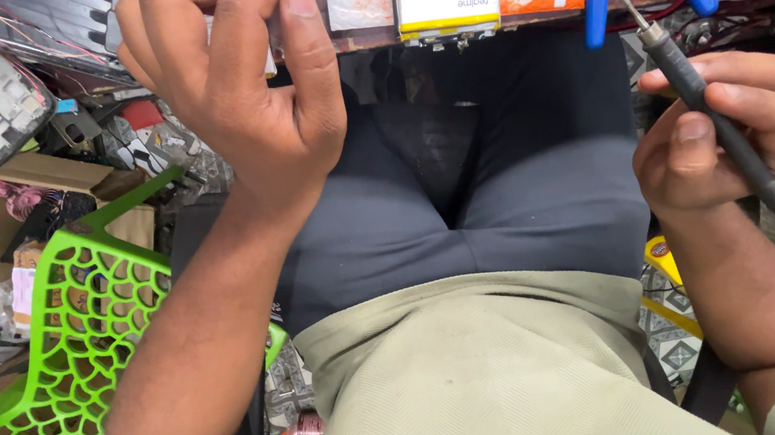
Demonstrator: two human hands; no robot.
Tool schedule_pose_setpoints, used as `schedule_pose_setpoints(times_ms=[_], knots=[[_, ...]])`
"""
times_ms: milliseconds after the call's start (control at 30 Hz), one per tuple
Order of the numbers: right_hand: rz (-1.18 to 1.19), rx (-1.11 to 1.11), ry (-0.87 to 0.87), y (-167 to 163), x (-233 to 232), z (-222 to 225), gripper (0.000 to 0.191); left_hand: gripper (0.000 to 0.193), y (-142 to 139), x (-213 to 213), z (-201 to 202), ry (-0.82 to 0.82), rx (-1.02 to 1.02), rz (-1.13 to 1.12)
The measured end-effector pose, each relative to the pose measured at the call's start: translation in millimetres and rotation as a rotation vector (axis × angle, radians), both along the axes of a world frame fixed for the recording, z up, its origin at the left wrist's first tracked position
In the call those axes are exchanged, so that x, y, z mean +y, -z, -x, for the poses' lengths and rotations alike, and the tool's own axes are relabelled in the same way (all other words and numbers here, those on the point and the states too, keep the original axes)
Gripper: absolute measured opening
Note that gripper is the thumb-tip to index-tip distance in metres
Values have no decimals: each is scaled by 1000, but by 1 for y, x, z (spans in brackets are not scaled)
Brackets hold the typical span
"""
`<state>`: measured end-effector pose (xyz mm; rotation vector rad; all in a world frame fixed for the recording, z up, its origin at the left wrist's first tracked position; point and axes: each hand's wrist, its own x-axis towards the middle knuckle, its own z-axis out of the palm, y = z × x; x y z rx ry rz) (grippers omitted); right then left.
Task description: The person solders wires to a mobile phone battery using a soldering iron and solder. They strip wire ends, apply solder to the battery terminals, and trim excess wire with pliers.
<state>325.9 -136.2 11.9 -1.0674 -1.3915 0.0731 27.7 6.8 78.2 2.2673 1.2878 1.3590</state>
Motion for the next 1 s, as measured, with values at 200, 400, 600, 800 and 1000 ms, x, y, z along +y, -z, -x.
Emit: schedule_pose_setpoints(times_ms=[200,400,600,800,1000], knots=[[6,6,-20,-1,0,0,28,10,2,-2,1,0,11,0],[26,-19,-23,0,-5,0,26,11,4,-5,1,9,19,-19],[53,2,-50,4,-9,-3,25,12,3,-5,0,12,14,-25],[30,46,-1,0,-5,3,28,12,3,-9,2,57,26,-56],[0,117,47,3,-4,3,32,10,1,-7,-1,97,8,-124]])
